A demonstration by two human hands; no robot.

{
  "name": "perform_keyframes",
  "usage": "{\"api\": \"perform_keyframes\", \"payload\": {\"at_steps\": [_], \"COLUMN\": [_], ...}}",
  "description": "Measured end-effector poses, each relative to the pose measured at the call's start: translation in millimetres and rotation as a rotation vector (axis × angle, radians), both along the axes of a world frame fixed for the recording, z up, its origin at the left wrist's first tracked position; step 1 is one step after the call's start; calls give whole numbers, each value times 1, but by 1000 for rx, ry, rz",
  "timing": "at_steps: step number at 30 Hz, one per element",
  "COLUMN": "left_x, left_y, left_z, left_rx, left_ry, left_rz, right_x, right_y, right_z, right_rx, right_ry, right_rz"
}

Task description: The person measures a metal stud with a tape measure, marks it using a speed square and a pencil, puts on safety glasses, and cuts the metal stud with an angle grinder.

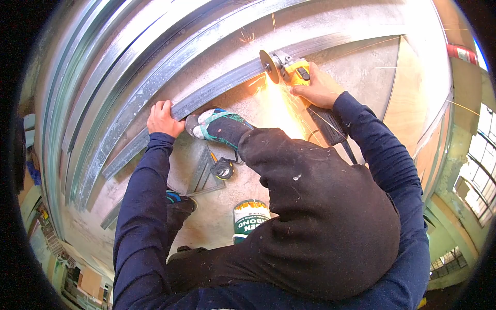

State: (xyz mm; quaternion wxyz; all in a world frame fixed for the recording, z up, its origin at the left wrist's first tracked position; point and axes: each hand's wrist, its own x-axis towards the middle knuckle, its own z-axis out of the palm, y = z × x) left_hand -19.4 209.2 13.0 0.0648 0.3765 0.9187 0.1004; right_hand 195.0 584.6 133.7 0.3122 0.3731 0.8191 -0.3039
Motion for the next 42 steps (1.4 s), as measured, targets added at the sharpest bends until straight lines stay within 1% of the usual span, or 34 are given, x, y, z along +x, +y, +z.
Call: {"api": "perform_keyframes", "payload": {"at_steps": [4, 10, 13, 17, 19, 22, 26, 28, 34, 38, 40, 42], "left_x": [-1, -1, -1, -1, -1, 0, 0, 0, 1, 1, 1, 0], "left_y": [-1, -1, -1, 0, -1, 0, 0, 1, 2, 2, 1, 0], "left_z": [-2, -2, 0, 1, -1, 1, 2, 1, 4, 3, 2, 0], "left_rx": [1, -3, -20, -24, -24, -39, -25, -24, -2, -9, -6, -7], "left_ry": [11, 5, 1, -2, 10, -13, -11, -2, -3, -5, -2, 7], "left_rz": [-7, -1, -3, -4, -9, -2, -3, -7, -4, -1, -2, -7], "right_x": [-3, 10, 1, 6, -6, -2, -6, -3, -7, -2, -1, -4], "right_y": [-3, 3, 0, 1, -7, -2, 2, 6, 3, 3, 4, 3], "right_z": [5, -11, 3, -5, 14, -2, -1, -6, -7, -11, -12, -7], "right_rx": [-26, 23, -45, -13, -29, 32, 1, -29, -8, 34, 26, -3], "right_ry": [28, 41, 8, 77, 10, 79, 46, 137, 12, 79, 153, 100], "right_rz": [-12, 1, -16, 13, -66, 3, -25, 14, -39, -12, 17, -12]}}
